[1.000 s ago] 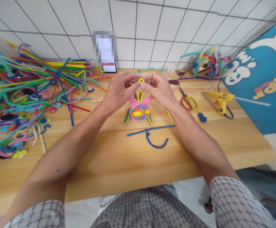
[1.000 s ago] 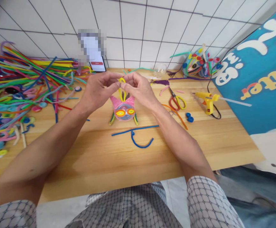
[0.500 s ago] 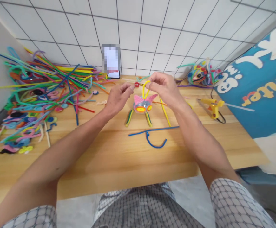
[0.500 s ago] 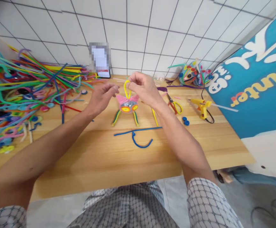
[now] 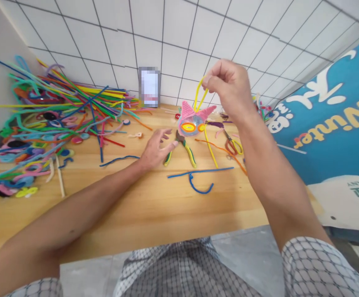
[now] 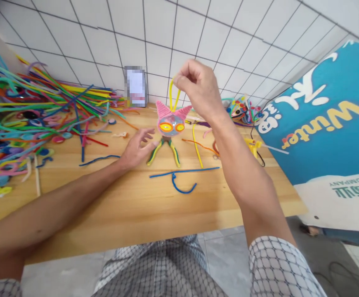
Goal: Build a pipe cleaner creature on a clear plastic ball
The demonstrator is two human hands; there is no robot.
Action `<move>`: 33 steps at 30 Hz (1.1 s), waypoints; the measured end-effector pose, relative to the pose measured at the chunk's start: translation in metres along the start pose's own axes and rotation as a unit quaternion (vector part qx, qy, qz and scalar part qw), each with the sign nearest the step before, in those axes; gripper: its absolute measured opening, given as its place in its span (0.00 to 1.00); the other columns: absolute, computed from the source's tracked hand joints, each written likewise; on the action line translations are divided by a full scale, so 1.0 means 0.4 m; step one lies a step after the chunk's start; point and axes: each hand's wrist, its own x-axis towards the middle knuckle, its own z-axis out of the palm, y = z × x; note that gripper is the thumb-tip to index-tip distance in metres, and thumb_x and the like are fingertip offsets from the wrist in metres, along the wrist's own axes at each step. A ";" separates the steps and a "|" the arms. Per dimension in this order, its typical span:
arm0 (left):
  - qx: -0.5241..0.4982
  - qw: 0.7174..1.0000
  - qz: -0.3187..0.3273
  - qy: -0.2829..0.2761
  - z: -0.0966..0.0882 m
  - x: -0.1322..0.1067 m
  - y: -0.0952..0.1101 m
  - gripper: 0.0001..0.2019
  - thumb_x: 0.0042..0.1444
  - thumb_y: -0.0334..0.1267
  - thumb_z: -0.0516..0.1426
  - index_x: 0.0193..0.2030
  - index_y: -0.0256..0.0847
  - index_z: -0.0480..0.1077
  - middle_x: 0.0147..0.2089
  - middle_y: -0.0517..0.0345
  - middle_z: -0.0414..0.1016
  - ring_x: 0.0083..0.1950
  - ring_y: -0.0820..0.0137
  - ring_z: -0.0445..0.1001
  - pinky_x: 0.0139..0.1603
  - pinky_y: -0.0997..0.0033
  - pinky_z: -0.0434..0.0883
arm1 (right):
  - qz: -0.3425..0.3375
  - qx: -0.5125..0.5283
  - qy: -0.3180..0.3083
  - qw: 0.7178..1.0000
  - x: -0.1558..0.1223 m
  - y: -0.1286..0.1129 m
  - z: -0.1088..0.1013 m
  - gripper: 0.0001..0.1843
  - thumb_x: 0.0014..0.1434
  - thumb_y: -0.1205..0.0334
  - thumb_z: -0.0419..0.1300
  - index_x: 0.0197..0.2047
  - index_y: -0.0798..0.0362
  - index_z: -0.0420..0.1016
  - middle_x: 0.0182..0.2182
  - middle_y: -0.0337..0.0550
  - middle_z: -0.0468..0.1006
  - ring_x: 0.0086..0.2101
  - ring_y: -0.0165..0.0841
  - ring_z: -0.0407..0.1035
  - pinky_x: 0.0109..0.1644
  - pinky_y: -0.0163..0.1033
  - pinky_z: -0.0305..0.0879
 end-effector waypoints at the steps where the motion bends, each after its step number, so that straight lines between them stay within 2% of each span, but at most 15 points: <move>1: -0.009 1.000 0.014 -0.003 0.003 -0.002 -0.004 0.35 0.67 0.58 0.69 0.73 0.45 0.71 0.71 0.43 0.81 0.62 0.55 0.84 0.63 0.50 0.81 | -0.002 -0.002 0.002 1.000 -0.007 -0.004 0.002 0.19 0.70 0.49 0.75 0.31 0.42 0.74 0.29 0.35 0.78 0.31 0.35 0.69 0.42 0.47 0.71; 4: -0.034 0.998 0.054 -0.018 0.010 -0.005 -0.022 0.53 0.61 0.60 0.75 0.84 0.47 0.58 0.80 0.34 0.70 0.70 0.49 0.81 0.70 0.44 0.79 | 0.003 0.000 -0.002 1.000 -0.034 -0.013 0.011 0.18 0.70 0.52 0.76 0.32 0.45 0.76 0.29 0.35 0.79 0.33 0.34 0.72 0.44 0.46 0.74; 6: -0.047 0.996 0.072 -0.025 0.017 -0.004 -0.032 0.60 0.58 0.62 0.77 0.87 0.49 0.52 0.84 0.31 0.64 0.73 0.45 0.79 0.71 0.41 0.78 | 0.011 0.005 -0.011 1.000 -0.052 -0.015 0.018 0.16 0.70 0.55 0.76 0.33 0.46 0.78 0.29 0.35 0.80 0.34 0.34 0.73 0.44 0.45 0.75; 8: -0.058 0.994 0.086 -0.028 0.024 -0.001 -0.038 0.64 0.55 0.65 0.78 0.89 0.51 0.49 0.87 0.30 0.60 0.74 0.43 0.78 0.72 0.39 0.78 | 0.020 0.010 -0.020 1.000 -0.070 -0.015 0.028 0.15 0.70 0.57 0.76 0.33 0.46 0.78 0.30 0.35 0.80 0.35 0.34 0.74 0.45 0.44 0.76; 11: -0.075 0.992 0.098 -0.035 0.030 0.002 -0.029 0.66 0.53 0.68 0.78 0.88 0.51 0.50 0.86 0.30 0.61 0.75 0.41 0.78 0.73 0.38 0.78 | 0.025 0.012 -0.033 0.999 -0.092 -0.017 0.043 0.14 0.72 0.55 0.73 0.35 0.47 0.79 0.32 0.35 0.79 0.37 0.34 0.76 0.46 0.43 0.77; 15: -0.068 0.993 0.078 -0.054 0.019 -0.004 0.015 0.56 0.55 0.63 0.79 0.83 0.45 0.61 0.80 0.34 0.71 0.78 0.41 0.76 0.77 0.40 0.77 | 0.027 0.015 -0.048 0.998 -0.104 -0.017 0.059 0.14 0.73 0.53 0.72 0.35 0.47 0.79 0.32 0.34 0.78 0.39 0.34 0.77 0.45 0.42 0.76; 18: -0.067 0.994 0.034 -0.081 0.005 -0.013 0.051 0.45 0.58 0.57 0.78 0.76 0.42 0.67 0.72 0.38 0.79 0.71 0.44 0.82 0.72 0.46 0.81 | 0.036 0.021 -0.049 0.998 -0.101 -0.007 0.066 0.14 0.72 0.53 0.72 0.36 0.47 0.78 0.31 0.34 0.76 0.38 0.33 0.76 0.45 0.40 0.75; 20: -0.073 0.992 0.015 -0.097 0.002 -0.016 0.065 0.44 0.58 0.56 0.77 0.74 0.41 0.68 0.69 0.40 0.81 0.68 0.47 0.84 0.70 0.49 0.82 | 0.045 0.024 -0.050 0.997 -0.097 0.005 0.070 0.14 0.72 0.53 0.73 0.36 0.48 0.78 0.31 0.33 0.75 0.38 0.32 0.75 0.45 0.40 0.75; 23: -0.078 0.991 0.011 -0.107 0.009 -0.015 0.063 0.43 0.57 0.56 0.77 0.72 0.41 0.68 0.69 0.40 0.82 0.70 0.46 0.83 0.72 0.46 0.80 | 0.066 0.026 -0.059 0.996 -0.093 0.027 0.076 0.15 0.72 0.53 0.73 0.36 0.47 0.77 0.31 0.34 0.75 0.38 0.32 0.75 0.46 0.40 0.76; 25: -0.064 0.992 0.016 -0.112 0.016 -0.011 0.054 0.39 0.56 0.57 0.77 0.67 0.41 0.71 0.66 0.40 0.83 0.68 0.45 0.83 0.71 0.43 0.79 | 0.081 0.027 -0.067 0.994 -0.097 0.044 0.082 0.13 0.71 0.54 0.73 0.35 0.47 0.78 0.31 0.34 0.76 0.39 0.33 0.74 0.46 0.41 0.76; 29: 0.021 0.990 0.015 -0.136 0.023 -0.002 0.037 0.29 0.56 0.57 0.76 0.55 0.44 0.75 0.56 0.44 0.86 0.59 0.44 0.84 0.64 0.41 0.80 | 0.107 0.035 -0.072 0.991 -0.119 0.081 0.102 0.10 0.68 0.58 0.71 0.34 0.47 0.79 0.30 0.34 0.77 0.37 0.33 0.73 0.46 0.41 0.74; 33: 0.103 0.984 0.007 -0.145 0.022 0.001 0.030 0.27 0.56 0.59 0.75 0.49 0.43 0.74 0.53 0.43 0.85 0.58 0.42 0.82 0.63 0.38 0.78 | 0.127 0.041 -0.081 0.988 -0.139 0.120 0.127 0.12 0.68 0.55 0.72 0.34 0.47 0.78 0.30 0.34 0.77 0.37 0.33 0.73 0.48 0.42 0.73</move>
